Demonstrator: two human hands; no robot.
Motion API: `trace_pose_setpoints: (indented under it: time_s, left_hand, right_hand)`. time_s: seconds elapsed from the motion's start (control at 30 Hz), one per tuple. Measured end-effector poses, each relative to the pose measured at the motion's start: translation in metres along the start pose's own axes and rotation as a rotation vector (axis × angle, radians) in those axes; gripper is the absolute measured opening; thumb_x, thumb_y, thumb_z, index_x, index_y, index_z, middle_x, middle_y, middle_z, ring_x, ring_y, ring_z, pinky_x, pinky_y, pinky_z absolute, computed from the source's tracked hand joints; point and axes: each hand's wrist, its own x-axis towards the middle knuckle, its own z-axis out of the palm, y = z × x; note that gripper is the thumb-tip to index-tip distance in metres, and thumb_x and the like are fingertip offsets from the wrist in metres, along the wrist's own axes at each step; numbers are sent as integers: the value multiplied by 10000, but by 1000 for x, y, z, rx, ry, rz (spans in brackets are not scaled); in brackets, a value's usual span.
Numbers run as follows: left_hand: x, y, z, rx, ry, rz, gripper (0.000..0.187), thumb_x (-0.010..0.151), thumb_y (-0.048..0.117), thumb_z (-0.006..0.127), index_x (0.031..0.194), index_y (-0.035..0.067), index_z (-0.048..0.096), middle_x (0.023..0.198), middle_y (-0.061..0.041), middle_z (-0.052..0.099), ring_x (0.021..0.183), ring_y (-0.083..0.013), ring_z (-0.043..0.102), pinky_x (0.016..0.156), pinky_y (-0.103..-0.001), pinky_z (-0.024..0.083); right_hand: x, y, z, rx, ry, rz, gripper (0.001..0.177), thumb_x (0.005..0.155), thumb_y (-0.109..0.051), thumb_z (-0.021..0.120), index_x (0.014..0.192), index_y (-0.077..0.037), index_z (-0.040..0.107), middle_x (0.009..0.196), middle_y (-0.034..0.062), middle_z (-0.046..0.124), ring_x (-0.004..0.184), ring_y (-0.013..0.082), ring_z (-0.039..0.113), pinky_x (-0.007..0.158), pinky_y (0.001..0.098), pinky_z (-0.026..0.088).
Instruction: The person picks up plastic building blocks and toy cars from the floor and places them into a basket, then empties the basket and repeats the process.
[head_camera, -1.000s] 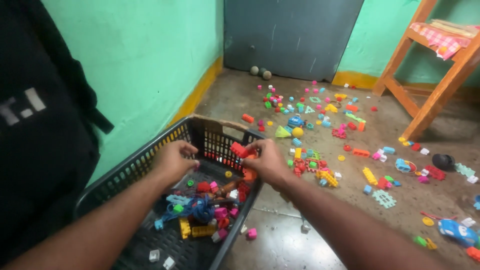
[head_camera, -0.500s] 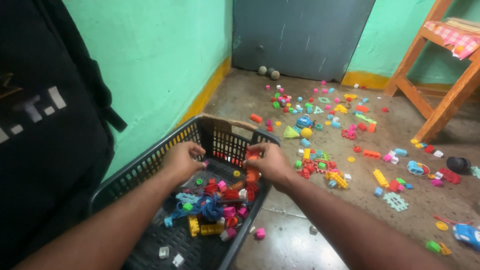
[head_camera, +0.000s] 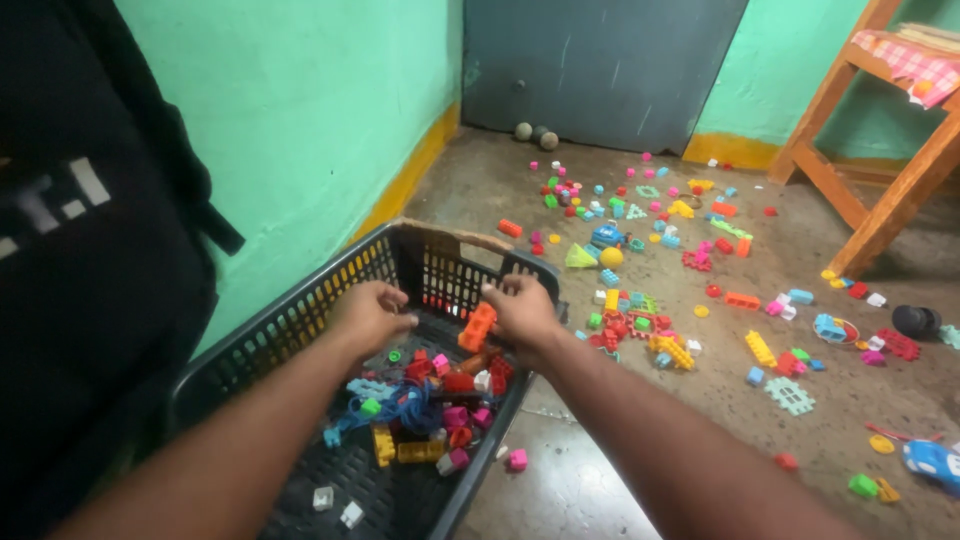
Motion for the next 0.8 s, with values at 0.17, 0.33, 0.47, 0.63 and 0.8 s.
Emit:
trace_pose_setpoints:
  time_s: [0.17,0.33,0.47,0.63,0.8]
  left_hand:
    - [-8,12,3,69,118,47,418,806,338,820,1123,75,749,1087,-130,767,997,-267,747,895,-401,592]
    - [13,3,2,244,175,172,513,824,480,771,1128,67,753,1102,-167,763,1035,-312,730,935,-422,561]
    - [-4,48,-1,350,162,220,564,813,532,766,1150,81,730,1138,-177,737,1093,-342,691,1010,-448,503]
    - [-49,116,50,475,156,411,477,802,500,785,1084,116,765,1170,-174,693,1193,-390,575,1105,-477,406]
    - [-82,178,123,464,65,786,365,776,329,780,1079,128,752,1188,-162,663,1274,-401,503,1108,-480,419]
  right_hand:
    - [10,18,-11,2,0,-96,647,918,-313,708,1456,-56,456,1194,174,662,847,226,588,684,368,515]
    - [-2,27,-55,-17,-43,-174,659,942,-352,691,1454,-26,436,1231,150,647,1000,199,649,810,348,566]
    - [-10,24,-89,8,-82,-162,668,929,-346,671,1465,-42,413,1223,207,648,1037,268,653,822,393,584]
    - [0,44,-137,-87,-22,-171,647,936,-338,676,1466,-86,404,1230,161,633,1068,229,653,811,384,588]
    - [18,91,-198,-229,-17,-148,550,926,-354,679,1376,-89,505,1067,110,690,944,213,675,698,356,537]
